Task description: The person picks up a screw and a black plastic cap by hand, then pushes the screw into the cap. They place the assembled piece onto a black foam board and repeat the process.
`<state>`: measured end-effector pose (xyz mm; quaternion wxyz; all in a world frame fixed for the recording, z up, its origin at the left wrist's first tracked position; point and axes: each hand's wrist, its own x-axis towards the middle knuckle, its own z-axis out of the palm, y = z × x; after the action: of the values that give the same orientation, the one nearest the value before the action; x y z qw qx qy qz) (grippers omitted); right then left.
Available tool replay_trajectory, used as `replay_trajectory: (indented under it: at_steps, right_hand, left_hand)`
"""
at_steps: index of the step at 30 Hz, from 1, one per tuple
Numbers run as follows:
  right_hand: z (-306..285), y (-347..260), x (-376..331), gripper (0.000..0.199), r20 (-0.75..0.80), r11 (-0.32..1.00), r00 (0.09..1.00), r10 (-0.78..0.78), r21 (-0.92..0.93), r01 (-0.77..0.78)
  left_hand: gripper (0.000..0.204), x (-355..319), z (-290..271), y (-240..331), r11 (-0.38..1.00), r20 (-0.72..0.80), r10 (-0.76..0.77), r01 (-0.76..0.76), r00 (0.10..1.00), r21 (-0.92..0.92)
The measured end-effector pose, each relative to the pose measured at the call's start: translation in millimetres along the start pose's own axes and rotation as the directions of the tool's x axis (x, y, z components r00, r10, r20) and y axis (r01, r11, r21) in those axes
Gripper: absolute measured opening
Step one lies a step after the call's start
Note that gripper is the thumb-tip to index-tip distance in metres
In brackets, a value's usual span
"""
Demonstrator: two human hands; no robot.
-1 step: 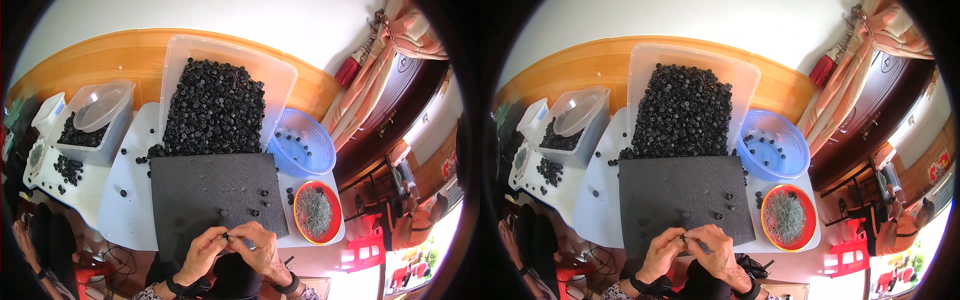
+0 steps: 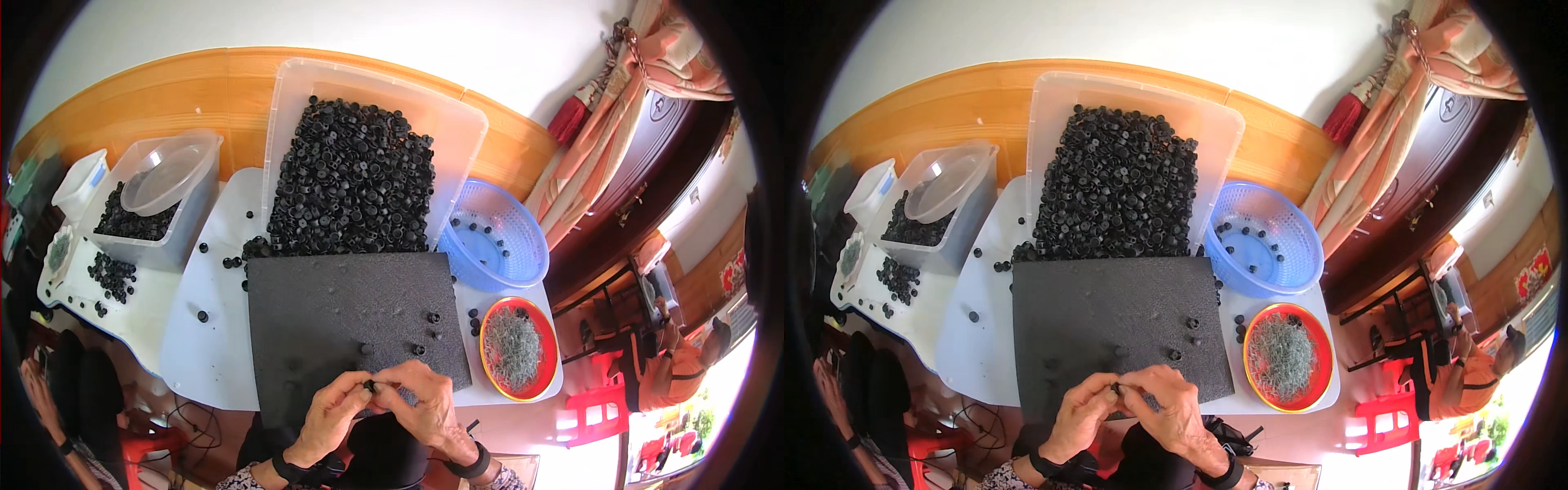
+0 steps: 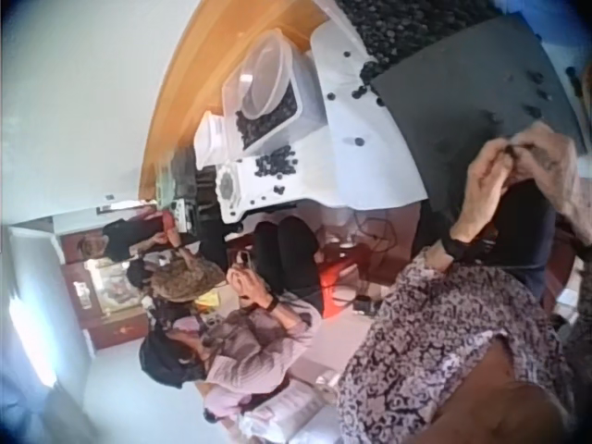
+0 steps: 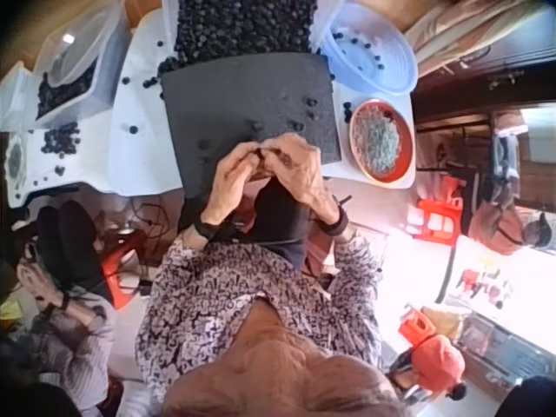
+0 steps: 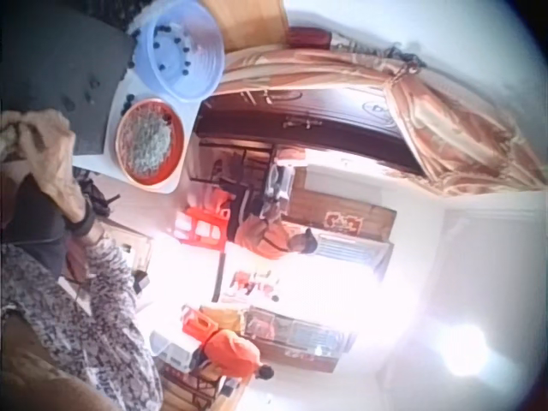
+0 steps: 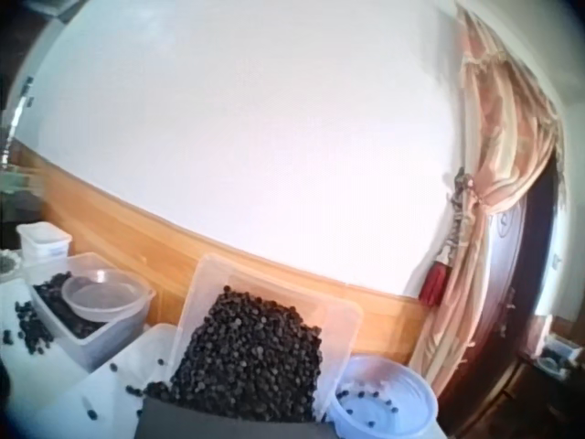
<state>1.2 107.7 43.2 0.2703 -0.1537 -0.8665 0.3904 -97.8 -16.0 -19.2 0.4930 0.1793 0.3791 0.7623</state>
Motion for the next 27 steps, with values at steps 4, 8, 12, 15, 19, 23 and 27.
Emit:
replay_trajectory:
  at_steps: [4, 8, 12, 15, 19, 23, 27]
  right_hand:
    - [-2, -4, 34, 0.014, 0.038, 0.996, 0.999, -0.005, -0.084, 0.008]
    - [-5, -9, 69, 0.012, 0.059, 0.985, 0.996, -0.062, -0.16, 0.071]
    - [0, -4, 100, 0.009, 0.052, 0.975, 0.989, -0.14, -0.166, 0.147]
    - [10, 3, 127, 0.009, 0.026, 0.969, 0.982, -0.187, -0.162, 0.189]
    - [9, 13, 150, 0.008, 0.029, 0.951, 0.977, -0.211, -0.223, 0.212]
    - [7, 12, 155, 0.009, 0.067, 0.964, 0.985, -0.158, -0.204, 0.168]
    - [11, 18, 145, 0.01, 0.065, 0.97, 0.991, -0.118, -0.205, 0.129]
  left_hand:
    - [0.026, 1, -6, -3, 1.0, 0.036, -0.009, 0.009, 0.999, 0.011]
    - [0.026, 1, -6, -2, 0.998, 0.111, -0.022, 0.015, 0.994, 0.064]
    - [0.024, 3, -2, 4, 0.993, 0.096, -0.105, 0.1, 0.99, 0.06]
    - [0.023, 2, -11, -4, 0.994, 0.074, -0.084, 0.078, 0.994, 0.074]
    - [0.023, 5, -8, -1, 0.994, 0.118, -0.101, 0.095, 0.988, 0.056]
    - [0.022, 5, -5, 10, 0.987, 0.133, -0.098, 0.079, 0.986, 0.137]
    - [0.024, 6, -10, 7, 0.983, 0.179, -0.107, 0.078, 0.978, 0.164]
